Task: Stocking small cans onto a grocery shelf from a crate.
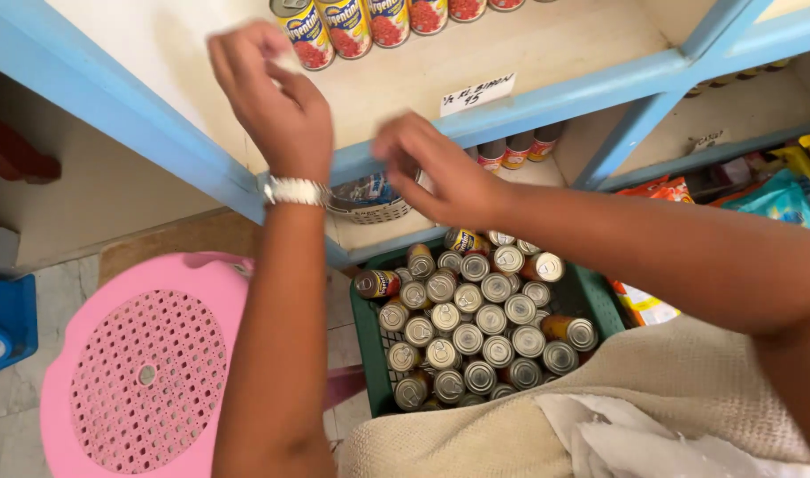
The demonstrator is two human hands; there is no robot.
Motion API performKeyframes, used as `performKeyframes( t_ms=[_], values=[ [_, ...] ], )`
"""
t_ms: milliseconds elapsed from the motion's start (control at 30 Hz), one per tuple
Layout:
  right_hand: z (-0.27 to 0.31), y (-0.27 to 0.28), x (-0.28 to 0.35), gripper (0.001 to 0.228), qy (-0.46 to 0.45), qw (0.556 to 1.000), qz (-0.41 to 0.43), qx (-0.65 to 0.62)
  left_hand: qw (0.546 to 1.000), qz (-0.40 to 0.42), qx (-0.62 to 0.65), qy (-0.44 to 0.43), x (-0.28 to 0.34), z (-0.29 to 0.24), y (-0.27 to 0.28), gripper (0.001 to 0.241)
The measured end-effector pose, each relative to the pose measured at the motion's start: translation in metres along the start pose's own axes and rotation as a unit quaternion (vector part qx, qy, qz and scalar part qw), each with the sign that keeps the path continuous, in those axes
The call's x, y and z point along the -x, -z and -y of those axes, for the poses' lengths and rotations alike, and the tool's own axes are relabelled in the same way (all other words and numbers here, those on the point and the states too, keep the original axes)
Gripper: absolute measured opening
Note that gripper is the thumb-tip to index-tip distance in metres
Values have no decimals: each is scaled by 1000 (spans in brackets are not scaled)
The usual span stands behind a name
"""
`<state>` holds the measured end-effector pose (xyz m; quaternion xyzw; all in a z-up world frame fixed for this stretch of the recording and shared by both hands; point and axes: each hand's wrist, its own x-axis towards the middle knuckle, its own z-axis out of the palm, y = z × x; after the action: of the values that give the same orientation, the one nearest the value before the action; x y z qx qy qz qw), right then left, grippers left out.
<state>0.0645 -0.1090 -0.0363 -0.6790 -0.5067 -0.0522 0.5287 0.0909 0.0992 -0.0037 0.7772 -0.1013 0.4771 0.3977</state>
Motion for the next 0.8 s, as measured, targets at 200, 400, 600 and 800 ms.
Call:
performKeyframes(
  t_ms=[200, 400, 600, 800],
  values=[
    [-2, 69, 121, 26, -241, 917, 284, 142, 974, 206, 85, -50, 103, -109, -9, 24],
    [-117, 88, 244, 38, -363, 847, 297, 249, 899, 431, 64, -41, 221, -105, -93, 24],
    [-143, 85, 259, 39, -376, 838, 312, 243, 827, 534, -82, -155, 307, -86, -171, 11],
    [-161, 78, 275, 32, -475, 797, 295, 227, 849, 511, -130, -45, 321, -97, -193, 86]
  ],
)
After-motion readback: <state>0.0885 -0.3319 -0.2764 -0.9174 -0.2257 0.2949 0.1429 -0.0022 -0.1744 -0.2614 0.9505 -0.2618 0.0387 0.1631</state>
